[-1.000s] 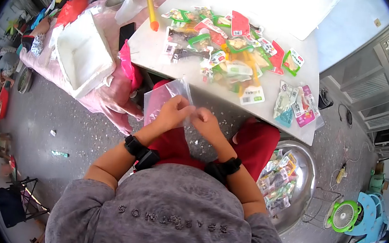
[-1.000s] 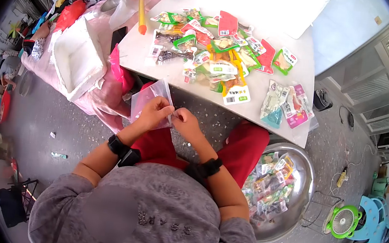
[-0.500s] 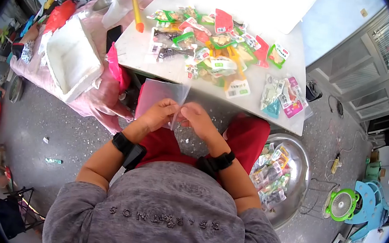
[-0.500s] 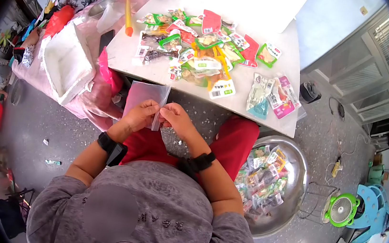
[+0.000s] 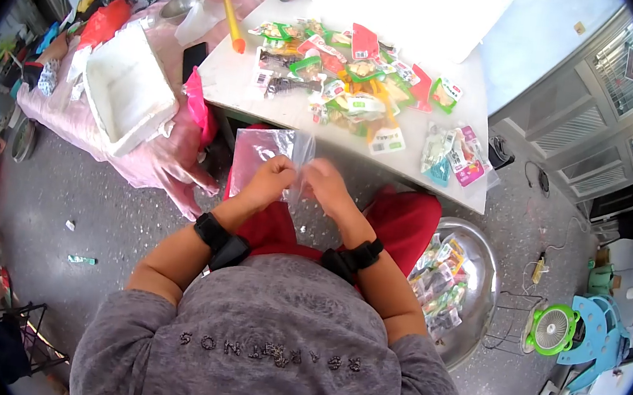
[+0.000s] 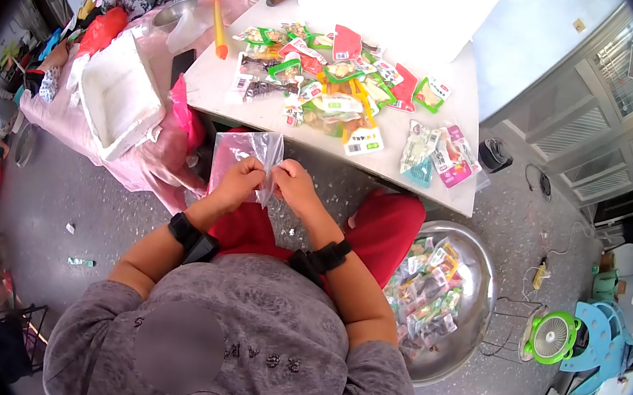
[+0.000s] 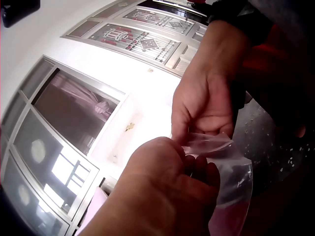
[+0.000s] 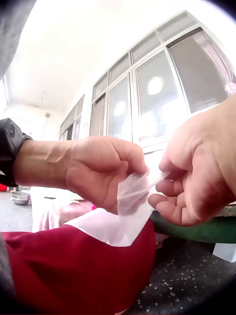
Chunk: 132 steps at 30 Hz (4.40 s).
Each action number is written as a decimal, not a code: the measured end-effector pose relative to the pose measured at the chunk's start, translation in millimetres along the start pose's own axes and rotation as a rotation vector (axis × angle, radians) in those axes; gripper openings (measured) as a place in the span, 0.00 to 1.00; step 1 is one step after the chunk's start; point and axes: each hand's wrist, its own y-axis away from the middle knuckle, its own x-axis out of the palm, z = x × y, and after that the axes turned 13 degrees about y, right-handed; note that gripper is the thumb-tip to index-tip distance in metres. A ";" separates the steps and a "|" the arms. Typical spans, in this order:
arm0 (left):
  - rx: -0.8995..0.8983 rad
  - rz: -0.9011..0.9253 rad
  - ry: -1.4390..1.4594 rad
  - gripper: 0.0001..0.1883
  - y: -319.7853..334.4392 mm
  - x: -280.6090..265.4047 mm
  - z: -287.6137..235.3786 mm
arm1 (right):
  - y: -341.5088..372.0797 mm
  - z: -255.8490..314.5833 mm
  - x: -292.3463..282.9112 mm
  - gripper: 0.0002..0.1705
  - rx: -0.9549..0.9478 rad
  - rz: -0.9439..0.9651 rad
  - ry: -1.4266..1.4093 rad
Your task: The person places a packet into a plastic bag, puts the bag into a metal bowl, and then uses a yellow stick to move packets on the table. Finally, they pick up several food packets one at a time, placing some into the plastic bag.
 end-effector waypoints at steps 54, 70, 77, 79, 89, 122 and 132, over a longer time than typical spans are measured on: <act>0.303 -0.167 -0.916 0.16 -103.1 10.0 -25.1 | -72.2 15.1 -48.8 0.16 -0.245 -0.569 -0.708; 0.456 -0.187 -0.982 0.14 -81.6 12.8 -45.2 | -52.5 4.7 -32.3 0.14 -0.074 -0.219 -0.845; 0.364 -0.220 -1.096 0.08 -96.8 8.9 -37.7 | -81.8 -8.4 -12.4 0.14 -0.032 -0.060 -0.982; 0.362 -0.197 -1.076 0.08 -97.0 6.5 -34.6 | -75.4 1.2 -16.0 0.13 0.138 -0.126 -0.639; 0.400 -0.092 -1.019 0.10 -81.5 22.0 -39.1 | -66.7 24.9 -8.0 0.12 0.037 -0.220 -0.528; 0.361 -0.179 -1.041 0.12 -89.5 -0.7 -21.5 | -46.9 -6.7 -131.9 0.22 -0.009 -0.904 1.183; 0.388 -0.098 -0.802 0.08 -87.1 10.6 -31.1 | -63.2 6.9 -46.1 0.15 0.001 -0.183 0.280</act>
